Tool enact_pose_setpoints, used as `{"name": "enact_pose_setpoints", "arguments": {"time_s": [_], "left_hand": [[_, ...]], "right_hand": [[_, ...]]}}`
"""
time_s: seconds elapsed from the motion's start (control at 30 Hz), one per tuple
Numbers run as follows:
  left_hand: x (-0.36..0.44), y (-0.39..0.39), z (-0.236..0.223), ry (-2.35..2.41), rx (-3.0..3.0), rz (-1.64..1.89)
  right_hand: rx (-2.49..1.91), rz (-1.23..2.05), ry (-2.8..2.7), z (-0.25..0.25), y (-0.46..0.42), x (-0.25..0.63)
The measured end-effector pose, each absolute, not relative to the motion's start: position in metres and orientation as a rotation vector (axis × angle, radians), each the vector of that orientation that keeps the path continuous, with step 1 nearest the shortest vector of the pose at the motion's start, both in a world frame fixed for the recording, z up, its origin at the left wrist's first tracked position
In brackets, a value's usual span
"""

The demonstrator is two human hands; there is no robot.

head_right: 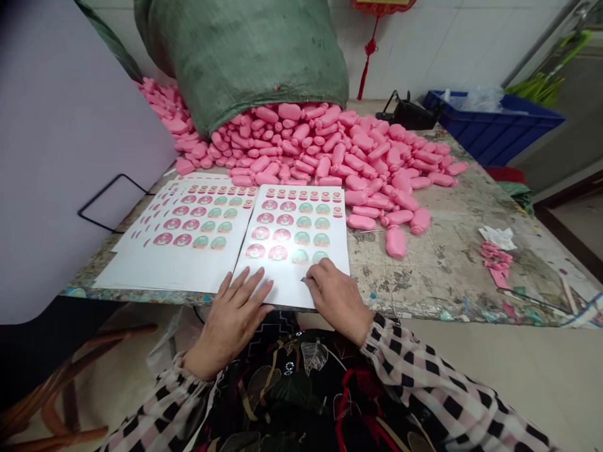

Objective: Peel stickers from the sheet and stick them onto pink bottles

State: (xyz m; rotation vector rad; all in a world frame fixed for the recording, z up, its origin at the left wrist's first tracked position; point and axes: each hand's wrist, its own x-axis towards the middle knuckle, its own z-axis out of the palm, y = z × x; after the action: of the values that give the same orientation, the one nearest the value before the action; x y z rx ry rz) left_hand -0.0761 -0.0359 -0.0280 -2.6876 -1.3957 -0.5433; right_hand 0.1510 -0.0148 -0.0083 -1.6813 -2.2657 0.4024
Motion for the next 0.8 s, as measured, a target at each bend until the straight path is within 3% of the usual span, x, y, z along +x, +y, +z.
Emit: {"name": "enact_pose_setpoints", "arguments": {"time_s": [0.23,0.43,0.6,0.7,0.8], "left_hand": [[-0.076,-0.026,-0.037,-1.332,-2.767,-0.491],[-0.075,-0.024,-0.028,-1.254,-2.788,-0.436],[-0.078,-0.029,-0.009,-1.234,-2.668,-0.767],[-0.081,-0.041,-0.003,-1.51,-2.561,-1.163],[-0.076,-0.051,-0.006,-2.339,-2.584,-1.358]], "right_hand": [[-1.667,0.444,-2.243,-0.012,-0.02,0.138],[-1.621,0.787,-2.026,-0.01,-0.009,0.144],[-1.547,0.979,-1.869,-0.016,-0.001,0.148],[-1.521,1.041,-1.803,-0.021,0.001,0.149],[-1.494,1.072,-1.769,-0.021,0.002,0.151]]}}
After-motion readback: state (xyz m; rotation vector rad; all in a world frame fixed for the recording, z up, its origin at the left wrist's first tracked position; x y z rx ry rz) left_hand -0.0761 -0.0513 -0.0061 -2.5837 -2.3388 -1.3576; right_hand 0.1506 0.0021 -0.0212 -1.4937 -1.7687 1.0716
